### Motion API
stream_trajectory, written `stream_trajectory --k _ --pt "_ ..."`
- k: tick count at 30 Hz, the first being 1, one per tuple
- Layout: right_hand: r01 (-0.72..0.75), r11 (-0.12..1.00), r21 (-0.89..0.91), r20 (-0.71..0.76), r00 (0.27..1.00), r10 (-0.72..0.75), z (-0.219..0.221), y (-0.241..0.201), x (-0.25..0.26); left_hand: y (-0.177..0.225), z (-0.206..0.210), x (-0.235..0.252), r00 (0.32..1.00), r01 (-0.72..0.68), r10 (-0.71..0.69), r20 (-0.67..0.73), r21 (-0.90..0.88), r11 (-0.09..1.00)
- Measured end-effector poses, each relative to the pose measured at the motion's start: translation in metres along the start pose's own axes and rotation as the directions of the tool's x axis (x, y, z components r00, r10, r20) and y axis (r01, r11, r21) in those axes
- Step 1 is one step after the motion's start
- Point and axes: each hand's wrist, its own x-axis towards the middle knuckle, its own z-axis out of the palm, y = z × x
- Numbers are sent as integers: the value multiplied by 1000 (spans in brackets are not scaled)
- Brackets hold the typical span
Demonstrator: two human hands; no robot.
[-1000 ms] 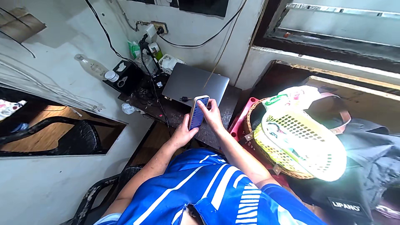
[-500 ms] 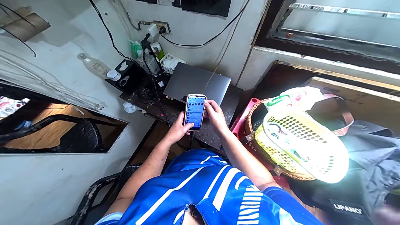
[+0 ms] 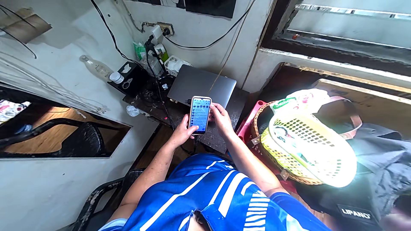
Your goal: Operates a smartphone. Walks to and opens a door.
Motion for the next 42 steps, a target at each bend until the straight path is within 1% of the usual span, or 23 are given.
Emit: stream_trajectory --k 13,18,24,27,34,38,42 --pt "-5 1000 -8 -4 1000 5 -1 2 2 0 0 2 1000 9 -9 0 5 1000" --pt "44 995 -90 -4 999 -45 0 4 2 1 0 3 1000 5 -5 4 -4 1000" --pt "93 972 -215 -80 990 -112 7 10 3 5 6 2 1000 -2 3 24 -10 1000" --pt "109 962 -249 -100 986 -137 8 11 4 5 6 2 999 -10 11 34 -8 1000" --pt "99 986 -137 -19 995 -102 2 7 4 6 1 3 999 -6 7 35 -19 1000" --pt "82 993 -83 -1 997 -82 2 3 3 6 -3 4 1000 -6 7 18 -27 1000" --pt "76 995 -65 32 997 -74 1 1 4 7 -5 6 1000 -12 13 10 -82 997"
